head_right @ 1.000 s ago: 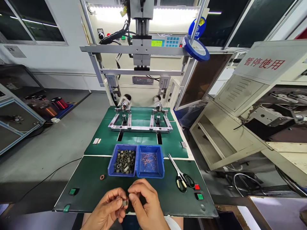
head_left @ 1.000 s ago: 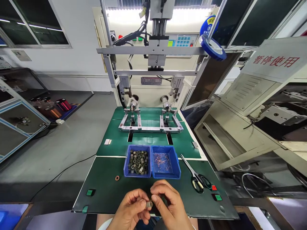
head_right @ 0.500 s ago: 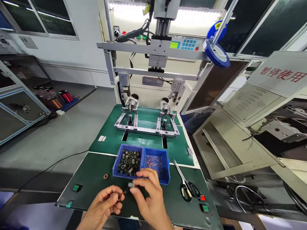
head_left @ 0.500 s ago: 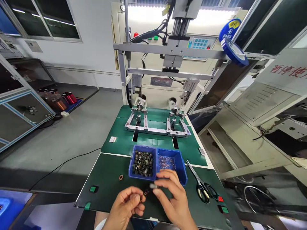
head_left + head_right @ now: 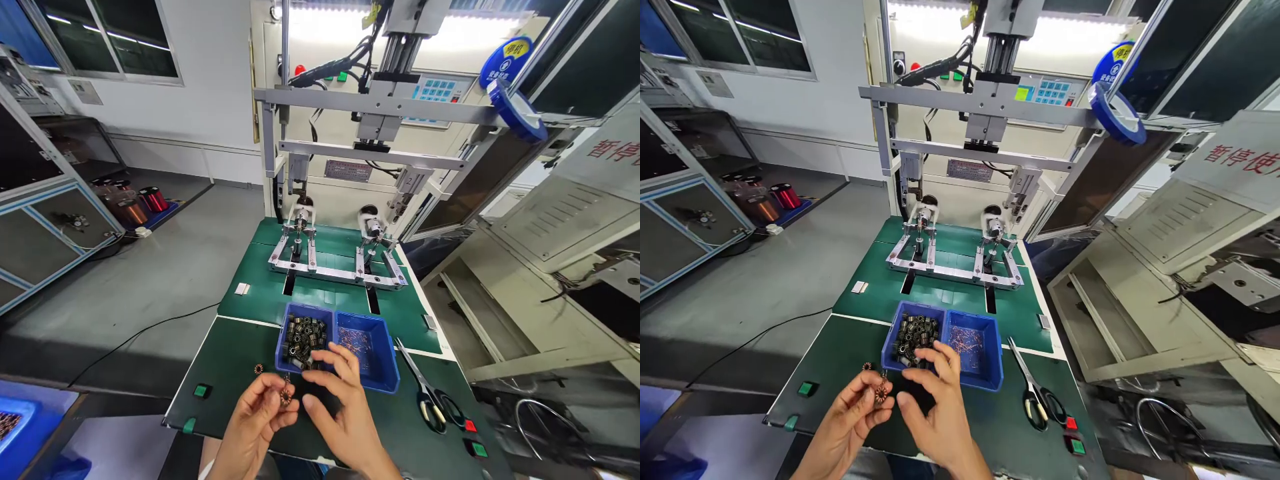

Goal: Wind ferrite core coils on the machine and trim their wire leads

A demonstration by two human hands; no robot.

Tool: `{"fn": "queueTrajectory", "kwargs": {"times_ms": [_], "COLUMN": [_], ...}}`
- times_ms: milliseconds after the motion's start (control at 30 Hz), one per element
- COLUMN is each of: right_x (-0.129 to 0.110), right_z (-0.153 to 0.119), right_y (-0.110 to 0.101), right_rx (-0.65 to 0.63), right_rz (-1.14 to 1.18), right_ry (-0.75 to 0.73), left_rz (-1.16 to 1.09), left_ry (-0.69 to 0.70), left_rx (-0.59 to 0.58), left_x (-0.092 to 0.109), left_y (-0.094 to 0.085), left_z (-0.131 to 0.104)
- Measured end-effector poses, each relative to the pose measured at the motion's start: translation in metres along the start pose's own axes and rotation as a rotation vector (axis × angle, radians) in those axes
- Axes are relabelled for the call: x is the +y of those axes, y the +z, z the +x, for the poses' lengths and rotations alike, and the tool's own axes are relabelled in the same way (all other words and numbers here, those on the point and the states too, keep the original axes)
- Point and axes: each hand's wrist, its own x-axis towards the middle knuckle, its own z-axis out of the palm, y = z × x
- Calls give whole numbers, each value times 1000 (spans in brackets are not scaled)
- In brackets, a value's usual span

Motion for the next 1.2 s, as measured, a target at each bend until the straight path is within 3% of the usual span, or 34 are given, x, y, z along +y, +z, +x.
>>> {"fn": "queueTrajectory", "kwargs": {"times_ms": [133, 300, 467, 700, 867, 967, 1100, 1200], "right_x": [-12, -17, -17, -8, -11, -14, -16, -17], "right_z": [-10, -11, -10, -16, -19, -19, -19, -19], "right_y": [1, -6, -21, -25, -26, -26, -29, -34], "right_rx": [2, 190, 277, 71, 83, 56, 21, 33], "right_rz": [337, 366, 426, 473, 458, 467, 464, 456], "right_ry": [83, 167, 150, 57, 72, 92, 94, 108], "left_rz": [-12, -25, -49, -47, -27, -3, 147, 261], "left_ry": [-84, -155, -160, -169, -169, -150, -159, -157], "left_rx": [-155, -147, -205, -261, -292, -375, -506, -528], "left_x": [-8, -13, -13, -20, -23, -22, -19, -16], "left_y": [20, 33, 38, 35, 35, 33, 30, 30], "left_z": [-4, -11, -15, -12, -12, -9, -2, -2]}}
